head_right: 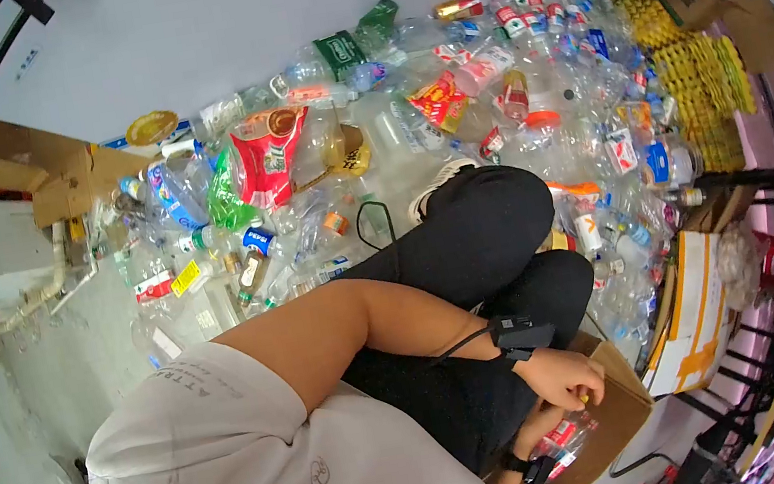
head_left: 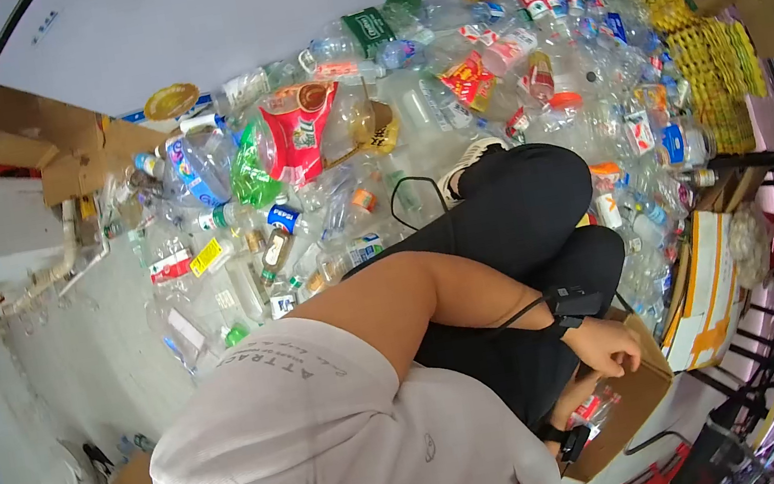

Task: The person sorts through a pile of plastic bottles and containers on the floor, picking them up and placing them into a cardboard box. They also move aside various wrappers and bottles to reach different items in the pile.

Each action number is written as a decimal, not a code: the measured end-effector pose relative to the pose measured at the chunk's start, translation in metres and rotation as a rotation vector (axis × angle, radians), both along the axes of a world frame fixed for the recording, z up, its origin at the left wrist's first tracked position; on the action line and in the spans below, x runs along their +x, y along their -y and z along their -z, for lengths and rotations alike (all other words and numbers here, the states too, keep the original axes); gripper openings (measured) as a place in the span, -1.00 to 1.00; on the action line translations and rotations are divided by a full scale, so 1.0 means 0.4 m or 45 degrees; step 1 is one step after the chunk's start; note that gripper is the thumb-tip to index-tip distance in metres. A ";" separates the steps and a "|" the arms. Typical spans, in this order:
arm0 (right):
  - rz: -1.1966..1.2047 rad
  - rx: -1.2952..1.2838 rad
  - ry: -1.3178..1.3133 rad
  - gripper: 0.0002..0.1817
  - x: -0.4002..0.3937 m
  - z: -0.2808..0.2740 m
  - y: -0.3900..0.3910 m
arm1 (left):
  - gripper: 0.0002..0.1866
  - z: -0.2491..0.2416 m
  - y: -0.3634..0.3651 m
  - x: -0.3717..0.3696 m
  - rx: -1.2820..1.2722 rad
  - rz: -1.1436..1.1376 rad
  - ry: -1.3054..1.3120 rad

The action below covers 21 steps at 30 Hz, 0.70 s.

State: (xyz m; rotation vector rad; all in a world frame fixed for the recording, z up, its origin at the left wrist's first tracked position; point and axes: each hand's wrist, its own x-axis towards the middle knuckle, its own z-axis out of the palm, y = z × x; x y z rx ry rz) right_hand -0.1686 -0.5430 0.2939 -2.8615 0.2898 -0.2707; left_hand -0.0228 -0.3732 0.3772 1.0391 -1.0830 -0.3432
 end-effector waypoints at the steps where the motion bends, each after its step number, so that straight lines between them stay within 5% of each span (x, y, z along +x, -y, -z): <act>1: -0.018 -0.011 -0.006 -0.39 -0.007 0.016 0.023 | -0.72 -0.031 -0.020 0.015 -0.017 0.011 0.054; 3: 0.150 -0.248 -0.137 -0.41 -0.023 0.038 0.062 | -0.73 -0.132 -0.106 0.069 -0.171 -0.122 0.152; 4: 0.167 -0.208 -0.206 -0.28 -0.018 0.022 0.047 | -0.74 -0.165 -0.155 0.102 -0.312 -0.248 0.260; 7: 0.356 -0.140 -0.300 -0.31 0.021 -0.086 -0.074 | -0.75 -0.173 -0.315 0.191 -0.313 -0.545 0.130; 10: 0.281 -0.023 -0.106 -0.38 0.008 -0.047 -0.051 | -0.75 -0.004 -0.490 0.251 0.016 -1.072 -0.187; 11: 0.232 0.011 -0.035 -0.40 0.006 -0.034 -0.046 | -0.74 0.044 -0.573 0.239 0.203 -1.128 -0.638; 14: 0.512 -0.276 -0.106 -0.45 0.029 -0.082 -0.105 | -0.61 0.458 -0.811 0.193 0.393 -1.734 -1.195; 15: 0.615 -0.321 -0.161 -0.45 0.040 -0.100 -0.127 | -0.65 0.427 -0.881 0.129 0.450 -1.933 -1.511; 16: 0.669 -0.348 -0.177 -0.45 0.038 -0.093 -0.116 | -0.60 0.481 -0.953 0.062 0.640 -2.318 -1.469; 17: 0.681 -0.349 -0.183 -0.45 0.034 -0.085 -0.099 | -0.52 0.536 -1.025 -0.007 1.275 -2.645 -1.481; 18: 0.691 -0.338 -0.173 -0.46 0.030 -0.074 -0.083 | -0.43 0.467 -1.086 -0.067 1.384 -2.458 -1.725; 19: 0.697 -0.333 -0.168 -0.46 0.025 -0.061 -0.071 | -0.30 0.464 -1.118 -0.106 1.550 -2.566 -1.853; 20: 0.698 -0.321 -0.156 -0.46 0.021 -0.051 -0.056 | -0.15 0.552 -1.143 -0.149 1.734 -3.049 -1.502; 21: 0.692 -0.310 -0.152 -0.46 0.015 -0.041 -0.042 | -0.05 0.567 -1.173 -0.183 1.577 -3.037 -1.451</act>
